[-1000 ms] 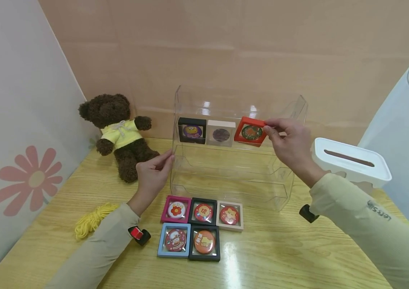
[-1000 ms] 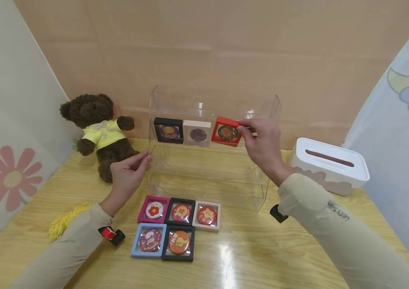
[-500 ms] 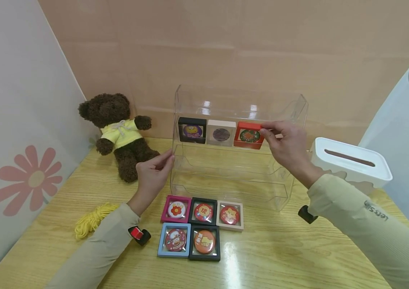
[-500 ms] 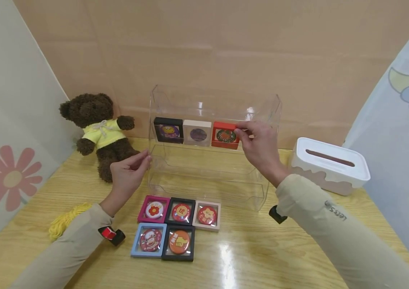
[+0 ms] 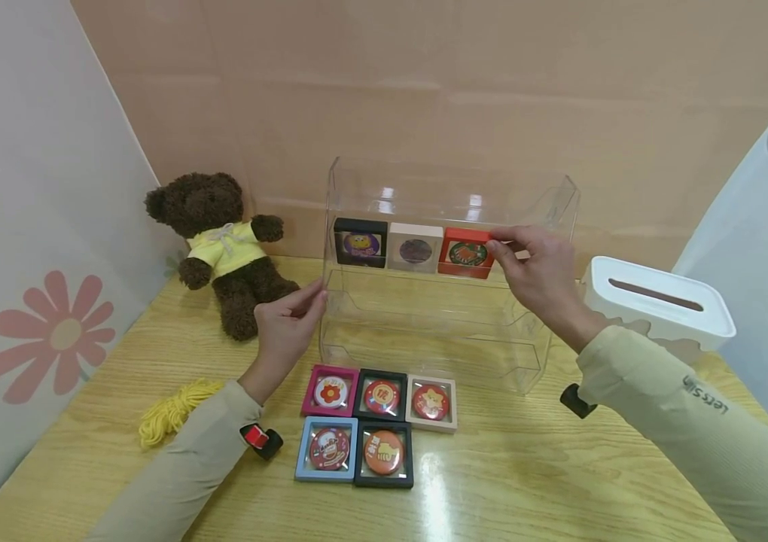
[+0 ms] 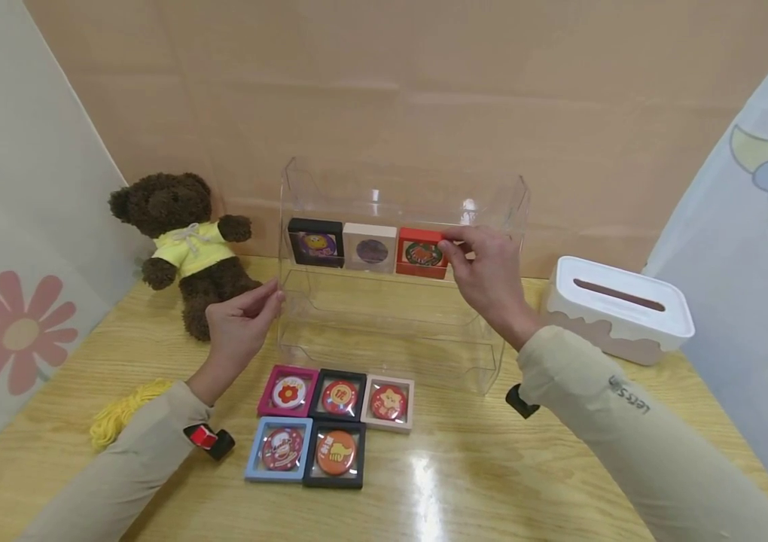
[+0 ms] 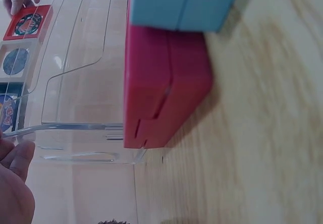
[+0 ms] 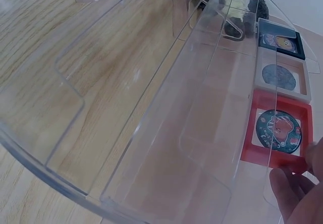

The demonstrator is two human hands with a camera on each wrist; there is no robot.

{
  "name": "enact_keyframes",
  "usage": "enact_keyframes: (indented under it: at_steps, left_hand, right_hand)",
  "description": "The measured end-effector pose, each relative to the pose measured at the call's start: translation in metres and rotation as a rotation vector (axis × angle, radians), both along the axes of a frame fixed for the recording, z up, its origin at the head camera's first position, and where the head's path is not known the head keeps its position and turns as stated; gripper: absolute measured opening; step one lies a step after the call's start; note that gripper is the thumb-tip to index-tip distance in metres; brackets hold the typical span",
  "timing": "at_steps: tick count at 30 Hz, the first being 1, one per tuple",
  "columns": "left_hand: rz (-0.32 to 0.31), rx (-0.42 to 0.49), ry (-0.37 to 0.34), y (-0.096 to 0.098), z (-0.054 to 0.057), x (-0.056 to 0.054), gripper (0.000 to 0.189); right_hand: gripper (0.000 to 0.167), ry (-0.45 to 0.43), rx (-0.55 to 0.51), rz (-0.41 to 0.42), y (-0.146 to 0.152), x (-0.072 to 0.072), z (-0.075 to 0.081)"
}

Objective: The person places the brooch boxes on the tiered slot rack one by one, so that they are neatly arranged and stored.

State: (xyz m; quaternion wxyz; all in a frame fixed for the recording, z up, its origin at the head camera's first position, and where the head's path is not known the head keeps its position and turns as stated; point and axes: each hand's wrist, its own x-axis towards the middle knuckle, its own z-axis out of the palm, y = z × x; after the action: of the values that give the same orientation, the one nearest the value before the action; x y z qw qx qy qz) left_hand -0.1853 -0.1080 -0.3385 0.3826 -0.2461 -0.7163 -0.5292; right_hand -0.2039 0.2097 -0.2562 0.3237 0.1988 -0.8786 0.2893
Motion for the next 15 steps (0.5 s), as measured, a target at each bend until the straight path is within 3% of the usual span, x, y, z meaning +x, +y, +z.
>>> enact_keyframes:
  at_steps: [7, 15]
  left_hand:
    - [0.002, -0.004, -0.010, 0.0002, 0.0006, 0.0004, 0.020]
    - [0.015, 0.001, -0.025, 0.0001, -0.0019, 0.0004, 0.020]
  right_hand:
    - [0.019, 0.018, -0.007, -0.014, 0.0016, 0.0020, 0.0011]
    - [0.026, 0.134, -0.031, -0.005, 0.0017, 0.0076, 0.0007]
